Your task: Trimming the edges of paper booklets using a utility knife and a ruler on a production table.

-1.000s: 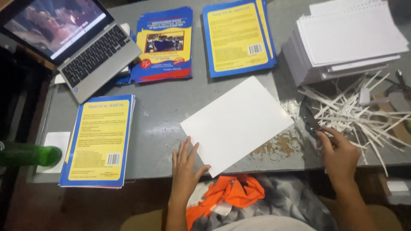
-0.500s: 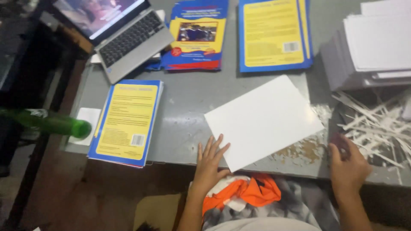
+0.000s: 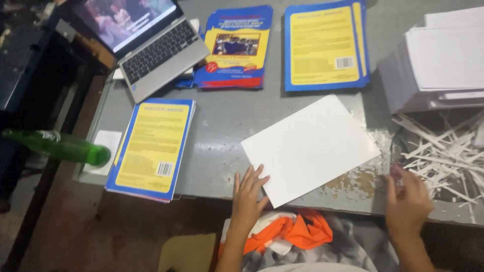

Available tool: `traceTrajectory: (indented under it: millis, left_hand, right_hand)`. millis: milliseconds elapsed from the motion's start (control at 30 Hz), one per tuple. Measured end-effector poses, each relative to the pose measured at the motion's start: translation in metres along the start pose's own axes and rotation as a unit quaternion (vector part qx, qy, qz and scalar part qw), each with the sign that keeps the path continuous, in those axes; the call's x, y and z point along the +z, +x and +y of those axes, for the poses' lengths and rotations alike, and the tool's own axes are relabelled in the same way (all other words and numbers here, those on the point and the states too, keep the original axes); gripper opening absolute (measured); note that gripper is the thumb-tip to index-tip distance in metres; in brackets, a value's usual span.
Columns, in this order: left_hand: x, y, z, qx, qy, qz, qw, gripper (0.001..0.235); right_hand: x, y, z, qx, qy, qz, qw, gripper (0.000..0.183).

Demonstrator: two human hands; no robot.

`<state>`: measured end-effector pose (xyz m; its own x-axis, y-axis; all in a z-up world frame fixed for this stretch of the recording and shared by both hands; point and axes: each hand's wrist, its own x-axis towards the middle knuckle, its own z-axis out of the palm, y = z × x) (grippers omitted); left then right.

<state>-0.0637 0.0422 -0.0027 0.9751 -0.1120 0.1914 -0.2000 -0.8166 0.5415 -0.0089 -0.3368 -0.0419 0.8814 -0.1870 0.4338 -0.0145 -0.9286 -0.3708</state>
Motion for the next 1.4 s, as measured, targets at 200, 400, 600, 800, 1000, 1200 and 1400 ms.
traceTrajectory:
  millis: [200,400,600,800,1000,1200,1400]
  left_hand:
    - [-0.002,0.008,-0.006,0.079,0.034,0.223,0.971,0.025]
    - [-0.089,0.020,0.016,0.103,0.048,0.417,0.902,0.020]
    - [-0.108,0.030,-0.023,-0.207,-0.199,0.460,0.840,0.015]
    - [-0.026,0.017,-0.102,-0.322,-0.372,0.383,0.782,0.026]
    - [0.085,-0.023,-0.218,-0.381,-0.354,0.382,0.764,0.034]
    - [0.083,-0.012,-0.191,-0.407,-0.414,0.323,0.747,0.055]
    - [0.031,-0.001,-0.119,-0.455,-0.391,0.269,0.753,0.042]
  right_hand:
    - [0.004,-0.003,-0.024,-0.133,0.145,0.080,0.977,0.017]
    - [-0.001,0.000,-0.046,-0.136,0.219,0.107,0.960,0.028]
    - [0.013,-0.003,-0.034,-0.081,0.245,0.051,0.965,0.027]
    - [0.000,-0.031,-0.056,0.027,0.165,-0.336,0.927,0.037]
    - [0.053,-0.088,-0.054,0.020,-0.115,-0.540,0.834,0.084]
    - [0.084,-0.125,-0.043,-0.143,0.017,-0.447,0.883,0.031]
    - [-0.018,-0.063,-0.096,-0.153,0.198,-0.502,0.828,0.040]
